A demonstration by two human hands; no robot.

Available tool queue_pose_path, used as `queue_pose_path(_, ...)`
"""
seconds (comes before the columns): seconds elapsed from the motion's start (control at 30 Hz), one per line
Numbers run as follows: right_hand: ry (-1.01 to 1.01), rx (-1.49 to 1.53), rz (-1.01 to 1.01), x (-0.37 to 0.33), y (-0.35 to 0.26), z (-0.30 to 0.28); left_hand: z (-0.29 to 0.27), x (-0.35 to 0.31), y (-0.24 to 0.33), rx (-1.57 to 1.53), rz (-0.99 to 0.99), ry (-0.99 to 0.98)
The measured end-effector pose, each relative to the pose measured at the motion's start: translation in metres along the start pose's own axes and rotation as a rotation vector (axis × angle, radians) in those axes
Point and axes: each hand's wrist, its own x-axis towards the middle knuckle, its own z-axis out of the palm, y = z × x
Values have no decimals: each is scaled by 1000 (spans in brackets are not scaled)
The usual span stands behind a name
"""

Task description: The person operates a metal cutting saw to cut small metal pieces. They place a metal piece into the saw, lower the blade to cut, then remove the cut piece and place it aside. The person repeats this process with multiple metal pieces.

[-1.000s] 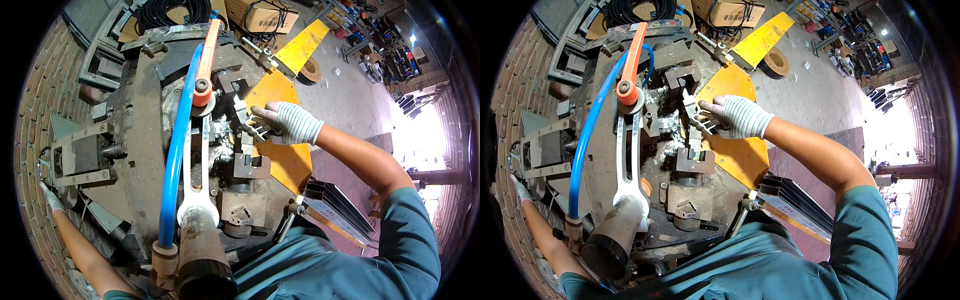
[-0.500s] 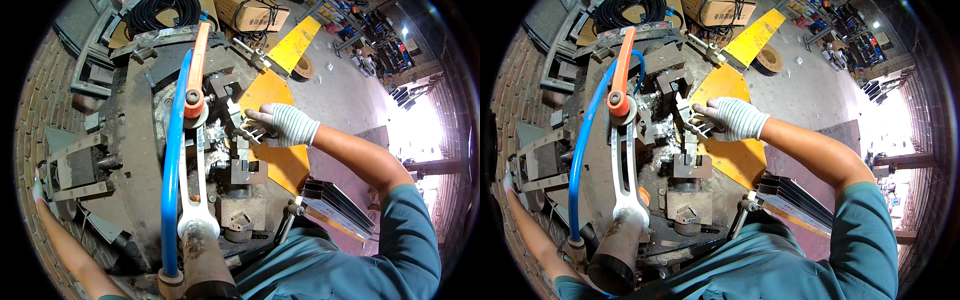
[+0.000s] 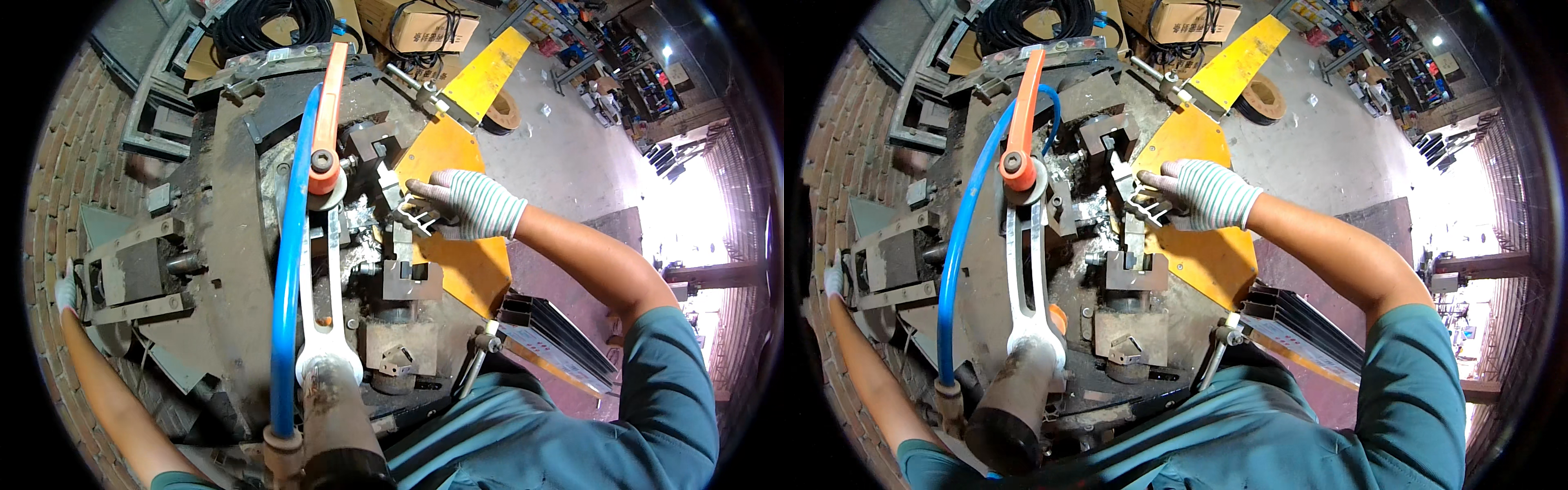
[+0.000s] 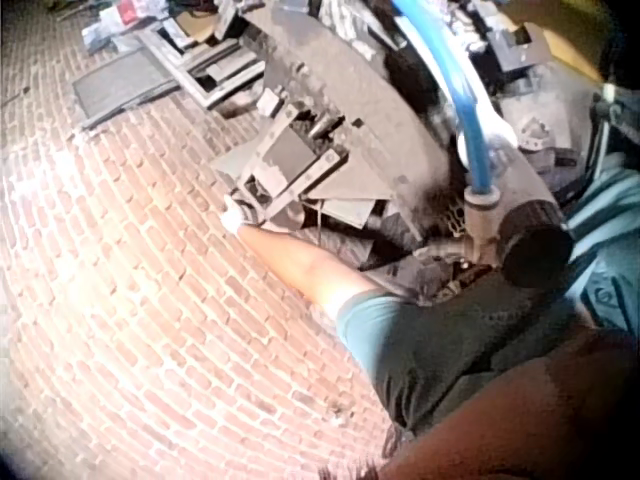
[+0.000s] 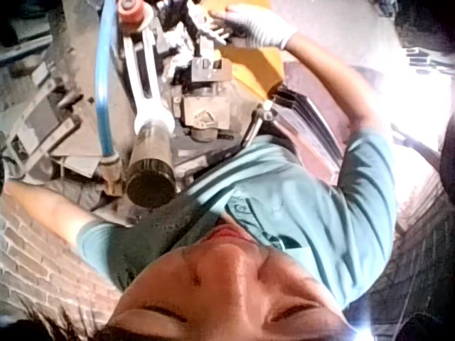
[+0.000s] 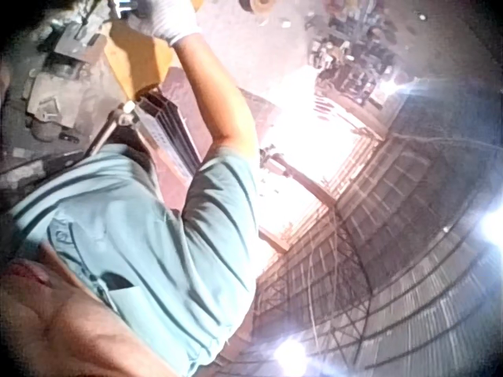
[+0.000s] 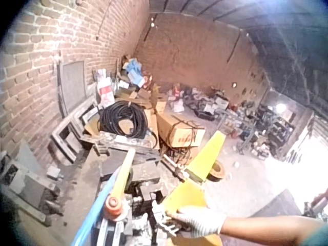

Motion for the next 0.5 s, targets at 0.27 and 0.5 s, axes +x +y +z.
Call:
queue_pose_path(0.27,-21,-28,80,-12,-11,-3,113,-141,2,-1185,-255,-22)
queue_pose_path(0.5,18,9,14,-3,-5,-2,76,-67,-68,-342,-156,153)
